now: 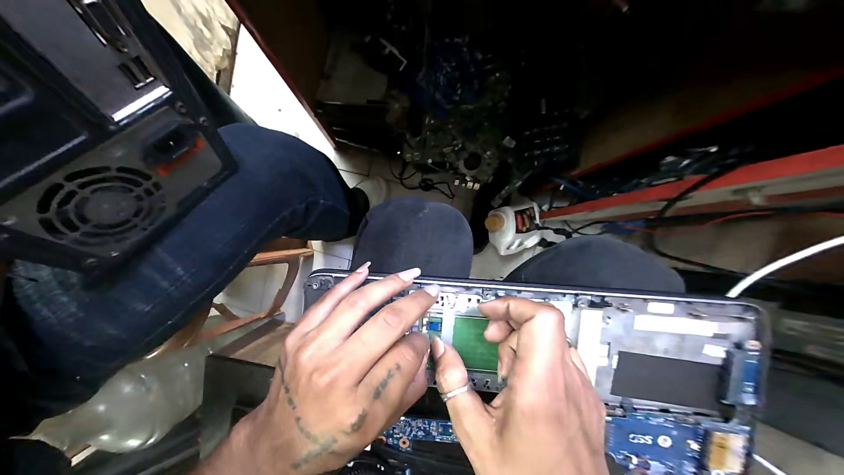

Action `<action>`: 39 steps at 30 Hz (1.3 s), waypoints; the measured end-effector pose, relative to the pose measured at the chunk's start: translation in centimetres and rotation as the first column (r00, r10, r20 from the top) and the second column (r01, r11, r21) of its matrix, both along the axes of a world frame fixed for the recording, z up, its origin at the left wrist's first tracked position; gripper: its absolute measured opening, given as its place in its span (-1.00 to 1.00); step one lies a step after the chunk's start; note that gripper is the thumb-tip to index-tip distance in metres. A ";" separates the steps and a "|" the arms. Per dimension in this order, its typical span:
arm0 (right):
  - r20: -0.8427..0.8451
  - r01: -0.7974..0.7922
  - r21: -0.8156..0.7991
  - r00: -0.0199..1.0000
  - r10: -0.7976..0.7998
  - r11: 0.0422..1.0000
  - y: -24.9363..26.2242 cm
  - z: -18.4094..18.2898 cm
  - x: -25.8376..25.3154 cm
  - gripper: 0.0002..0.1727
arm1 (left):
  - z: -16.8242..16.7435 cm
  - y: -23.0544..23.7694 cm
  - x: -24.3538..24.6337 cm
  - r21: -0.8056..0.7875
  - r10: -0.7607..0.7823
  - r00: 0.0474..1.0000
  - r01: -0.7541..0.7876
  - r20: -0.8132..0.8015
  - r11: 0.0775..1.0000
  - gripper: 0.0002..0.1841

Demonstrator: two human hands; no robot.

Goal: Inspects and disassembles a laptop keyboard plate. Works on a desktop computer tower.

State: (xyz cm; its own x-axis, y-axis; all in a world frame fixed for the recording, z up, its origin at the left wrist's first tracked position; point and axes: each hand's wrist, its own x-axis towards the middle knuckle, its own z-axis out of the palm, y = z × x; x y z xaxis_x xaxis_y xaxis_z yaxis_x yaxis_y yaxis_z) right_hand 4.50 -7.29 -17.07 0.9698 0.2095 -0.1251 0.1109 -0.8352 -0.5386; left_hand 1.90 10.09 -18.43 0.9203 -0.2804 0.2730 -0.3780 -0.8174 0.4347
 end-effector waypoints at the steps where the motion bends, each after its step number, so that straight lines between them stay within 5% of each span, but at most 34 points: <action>1: 0.000 -0.001 -0.005 1.000 0.001 1.000 0.0 0.0 0.0 -0.54 | 0.0 -0.1 0.0 -0.002 0.013 1.000 -0.013 -0.001 1.000 -0.85; 17: -0.001 -0.006 0.014 1.000 0.006 1.000 -0.1 -0.1 0.0 -0.54 | 0.1 0.1 0.3 0.051 -0.072 0.997 0.072 0.004 0.996 -0.87; 24: -0.054 0.036 0.192 0.998 -0.026 0.981 -1.7 0.0 -0.2 -0.59 | 0.1 0.4 0.6 0.040 -0.100 0.995 0.100 -0.003 0.994 -0.88; 39: -0.045 0.036 0.170 0.999 -0.029 0.985 -1.5 -0.4 -0.3 -0.60 | 0.1 0.2 0.9 0.019 -0.069 0.997 0.070 -0.041 0.997 -0.83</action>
